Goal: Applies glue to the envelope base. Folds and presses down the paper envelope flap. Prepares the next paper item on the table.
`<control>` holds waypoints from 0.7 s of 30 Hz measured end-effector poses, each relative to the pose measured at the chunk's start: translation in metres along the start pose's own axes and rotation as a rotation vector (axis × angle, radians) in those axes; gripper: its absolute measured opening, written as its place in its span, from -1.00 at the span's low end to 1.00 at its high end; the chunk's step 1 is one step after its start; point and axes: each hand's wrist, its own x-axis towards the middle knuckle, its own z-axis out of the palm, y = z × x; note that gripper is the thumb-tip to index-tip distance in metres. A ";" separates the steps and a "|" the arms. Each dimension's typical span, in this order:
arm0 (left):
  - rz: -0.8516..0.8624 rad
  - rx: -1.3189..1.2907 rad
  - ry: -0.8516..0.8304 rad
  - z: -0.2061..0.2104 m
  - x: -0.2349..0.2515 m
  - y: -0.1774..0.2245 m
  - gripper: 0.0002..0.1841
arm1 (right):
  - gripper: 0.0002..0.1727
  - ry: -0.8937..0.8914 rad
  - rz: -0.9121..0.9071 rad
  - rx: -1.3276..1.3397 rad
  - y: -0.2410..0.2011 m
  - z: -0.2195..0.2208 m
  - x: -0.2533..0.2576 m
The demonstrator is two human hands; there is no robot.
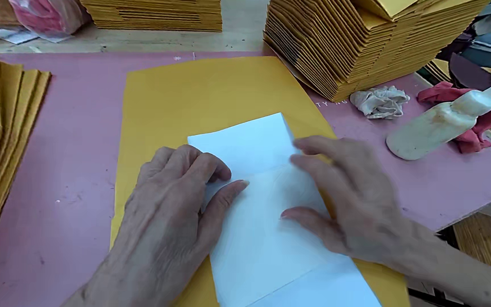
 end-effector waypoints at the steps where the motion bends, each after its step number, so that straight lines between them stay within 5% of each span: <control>1: -0.013 -0.010 0.002 0.004 -0.003 -0.001 -0.63 | -0.47 -0.066 -0.003 0.009 -0.001 0.008 -0.005; 8: -0.101 -0.087 -0.112 0.004 -0.004 -0.006 -0.71 | -0.45 -0.214 0.052 0.162 0.005 0.006 -0.005; 21: -0.239 -0.224 -0.232 -0.005 0.007 -0.013 -0.80 | -0.76 -0.506 0.208 0.615 0.037 0.001 0.047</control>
